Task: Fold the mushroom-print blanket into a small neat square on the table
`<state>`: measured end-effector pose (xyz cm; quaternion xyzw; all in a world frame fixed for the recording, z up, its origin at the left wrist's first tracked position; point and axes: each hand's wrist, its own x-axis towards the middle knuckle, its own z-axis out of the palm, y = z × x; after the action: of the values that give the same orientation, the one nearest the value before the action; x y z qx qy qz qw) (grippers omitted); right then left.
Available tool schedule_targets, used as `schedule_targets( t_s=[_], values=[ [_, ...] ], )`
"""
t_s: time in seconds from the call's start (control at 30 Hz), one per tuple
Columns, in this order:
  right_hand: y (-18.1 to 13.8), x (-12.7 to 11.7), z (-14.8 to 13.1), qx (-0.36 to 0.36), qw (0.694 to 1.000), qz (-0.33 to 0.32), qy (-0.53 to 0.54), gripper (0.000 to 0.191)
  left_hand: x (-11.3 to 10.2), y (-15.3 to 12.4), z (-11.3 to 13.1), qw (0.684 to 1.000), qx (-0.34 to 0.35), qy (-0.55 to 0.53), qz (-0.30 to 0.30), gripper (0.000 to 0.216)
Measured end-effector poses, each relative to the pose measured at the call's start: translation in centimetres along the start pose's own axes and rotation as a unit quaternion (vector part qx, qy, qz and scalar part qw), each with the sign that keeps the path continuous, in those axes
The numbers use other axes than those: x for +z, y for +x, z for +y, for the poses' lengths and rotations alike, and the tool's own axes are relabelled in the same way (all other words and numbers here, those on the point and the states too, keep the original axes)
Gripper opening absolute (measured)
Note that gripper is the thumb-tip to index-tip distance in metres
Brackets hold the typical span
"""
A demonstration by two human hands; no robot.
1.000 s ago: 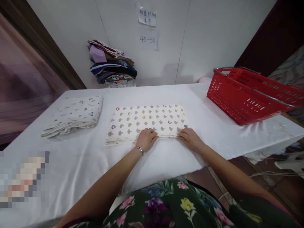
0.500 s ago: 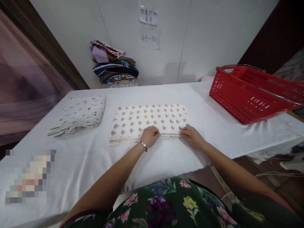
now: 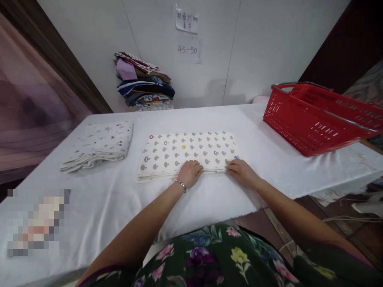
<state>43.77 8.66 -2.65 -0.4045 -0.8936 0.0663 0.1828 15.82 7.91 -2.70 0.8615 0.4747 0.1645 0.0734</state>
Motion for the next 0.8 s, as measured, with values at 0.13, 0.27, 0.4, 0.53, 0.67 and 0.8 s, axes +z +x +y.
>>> schedule_targets(
  t_s=[0.13, 0.27, 0.4, 0.53, 0.67, 0.8],
  values=[
    [0.9, -0.6, 0.5, -0.007, 0.999, -0.034, 0.034, 0.023, -0.2, 0.4, 0.2, 1.0, -0.017, 0.004, -0.008, 0.022],
    [1.7, -1.5, 0.4, -0.006, 0.995, -0.08, 0.06, 0.022, -0.3, 0.7, 0.4, 0.999, -0.05, -0.01, -0.008, 0.022],
    [2.2, -1.7, 0.0, 0.008, 0.994, -0.102, 0.034, 0.019, -0.3, 1.0, 0.5, 0.997, -0.073, -0.013, -0.006, 0.021],
    [2.4, -1.5, -0.2, 0.016, 0.994, -0.108, 0.013, 0.017, -0.2, 1.0, 0.6, 0.997, -0.076, 0.005, -0.009, 0.023],
    [2.9, -1.7, -0.5, 0.011, 0.993, -0.119, -0.008, 0.016, 0.0, 1.0, 0.6, 0.997, -0.071, 0.018, -0.002, 0.022],
    [3.2, -1.9, -1.0, 0.014, 0.991, -0.129, -0.045, 0.021, 0.1, 0.9, 0.5, 0.998, -0.066, 0.013, 0.008, 0.021]
  ],
)
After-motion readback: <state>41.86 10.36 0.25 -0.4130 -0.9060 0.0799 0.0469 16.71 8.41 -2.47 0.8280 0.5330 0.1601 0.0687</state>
